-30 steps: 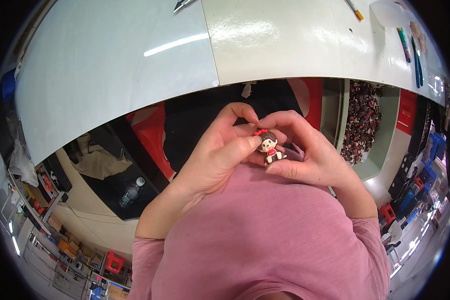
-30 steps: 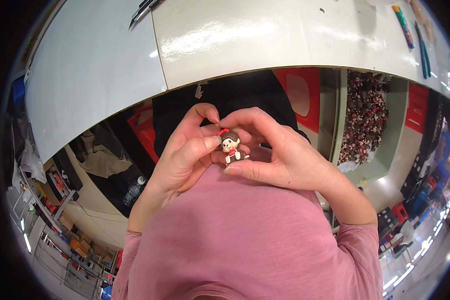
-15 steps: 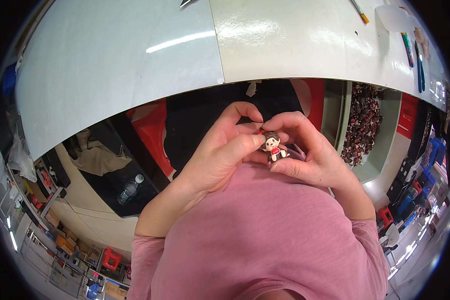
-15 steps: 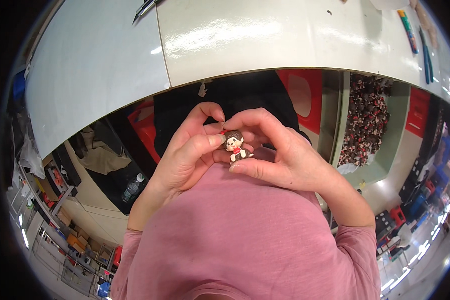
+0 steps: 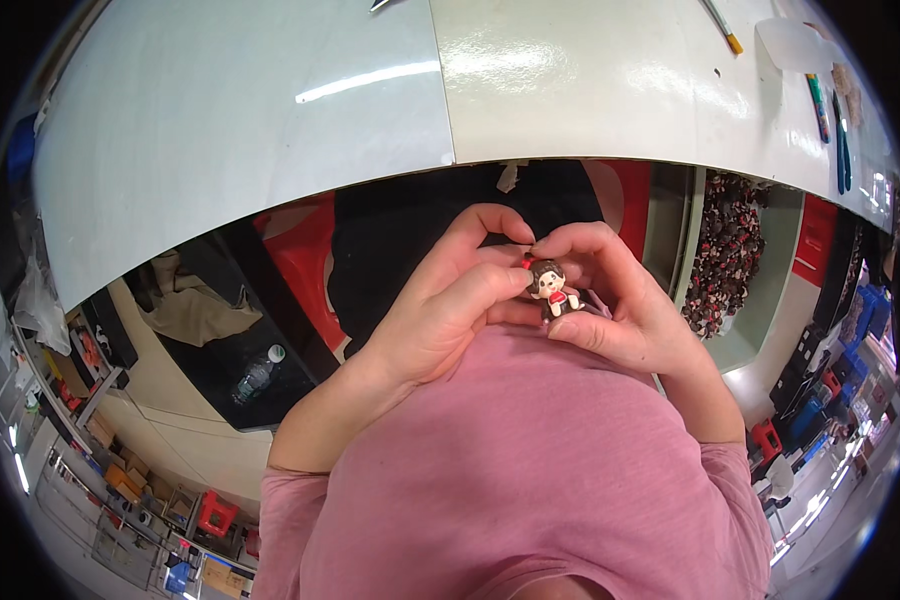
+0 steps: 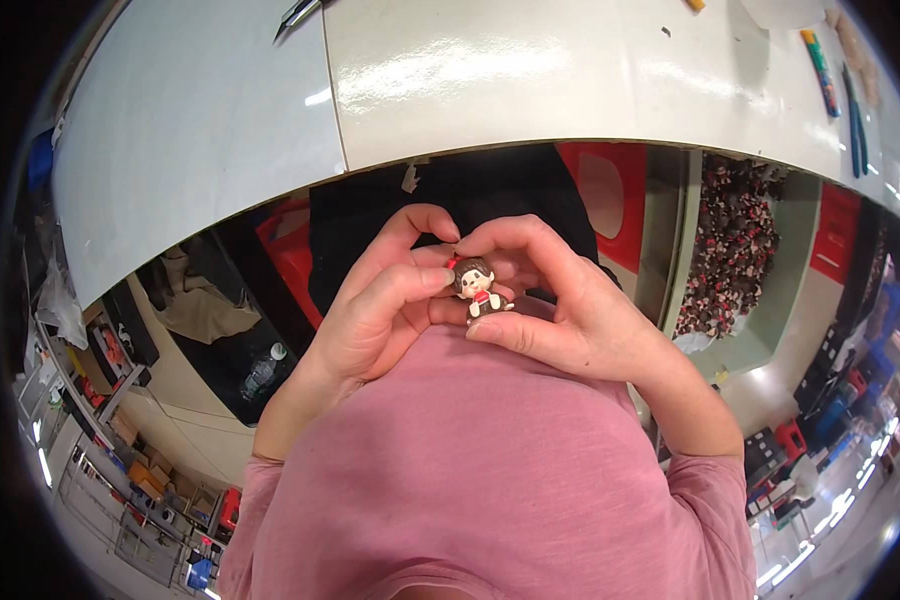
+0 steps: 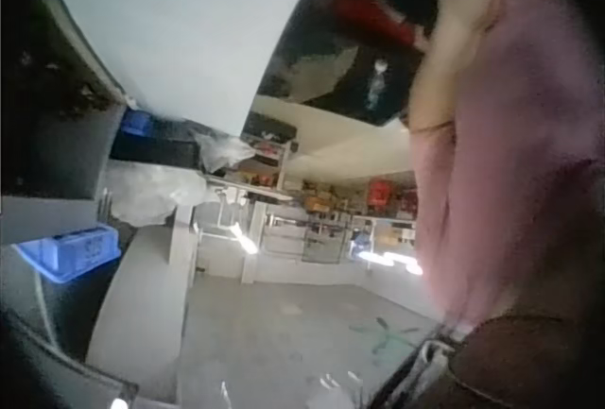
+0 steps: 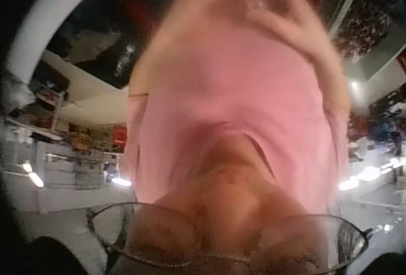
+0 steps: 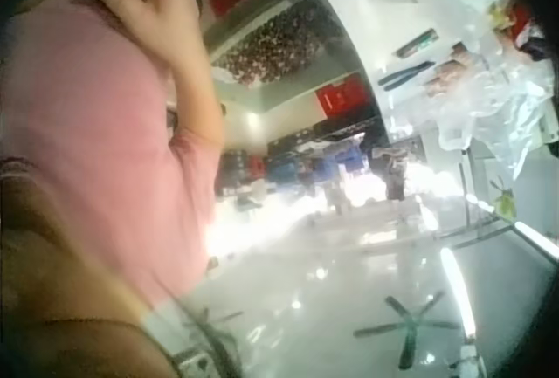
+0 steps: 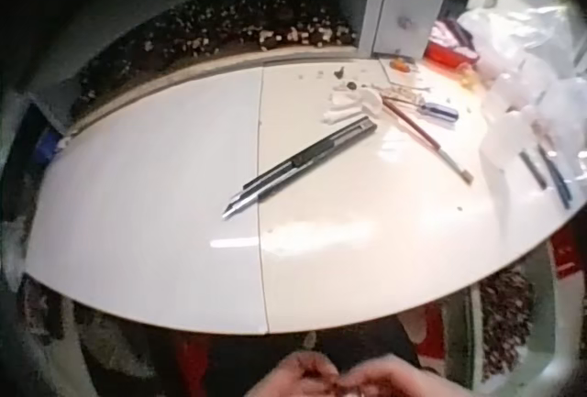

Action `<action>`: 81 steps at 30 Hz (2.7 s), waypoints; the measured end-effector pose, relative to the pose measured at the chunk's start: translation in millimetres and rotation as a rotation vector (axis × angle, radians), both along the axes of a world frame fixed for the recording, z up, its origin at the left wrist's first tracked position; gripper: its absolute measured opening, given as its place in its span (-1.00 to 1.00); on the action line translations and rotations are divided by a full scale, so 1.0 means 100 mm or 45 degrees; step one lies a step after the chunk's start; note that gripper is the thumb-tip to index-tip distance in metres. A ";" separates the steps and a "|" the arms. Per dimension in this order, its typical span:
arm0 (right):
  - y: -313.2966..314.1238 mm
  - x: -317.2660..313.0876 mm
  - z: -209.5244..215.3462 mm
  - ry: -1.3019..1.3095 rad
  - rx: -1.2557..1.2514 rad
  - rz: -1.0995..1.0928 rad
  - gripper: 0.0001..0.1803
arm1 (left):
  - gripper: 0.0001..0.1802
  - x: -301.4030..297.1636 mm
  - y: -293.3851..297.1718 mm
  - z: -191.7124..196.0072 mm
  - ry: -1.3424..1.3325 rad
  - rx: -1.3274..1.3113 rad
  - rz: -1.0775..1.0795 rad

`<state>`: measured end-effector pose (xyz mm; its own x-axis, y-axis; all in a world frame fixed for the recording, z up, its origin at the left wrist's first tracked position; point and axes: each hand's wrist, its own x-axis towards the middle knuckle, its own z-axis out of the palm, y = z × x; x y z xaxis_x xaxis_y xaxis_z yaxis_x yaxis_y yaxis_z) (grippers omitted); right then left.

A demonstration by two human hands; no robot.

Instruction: The person applies glue to a small figurine using a squeeze bottle, attaches miniature parts to it by hand, and trims excess material with a small tool before repeating the process on other figurines.

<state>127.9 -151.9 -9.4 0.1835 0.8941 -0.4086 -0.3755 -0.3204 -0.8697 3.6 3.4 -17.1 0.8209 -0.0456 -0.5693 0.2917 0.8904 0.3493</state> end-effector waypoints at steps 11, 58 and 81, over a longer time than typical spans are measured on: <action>-0.03 0.00 -0.06 -0.027 0.060 -0.033 -0.42 | -0.72 -0.01 -0.03 0.00 -0.045 0.027 0.014; 0.02 0.03 -0.07 -0.508 0.104 -0.045 -0.48 | -0.76 0.00 -0.14 0.00 -0.004 0.245 0.252; 0.08 -0.01 -0.16 -0.537 0.258 -0.212 -0.70 | -0.76 0.00 -0.10 -0.07 0.042 0.154 0.230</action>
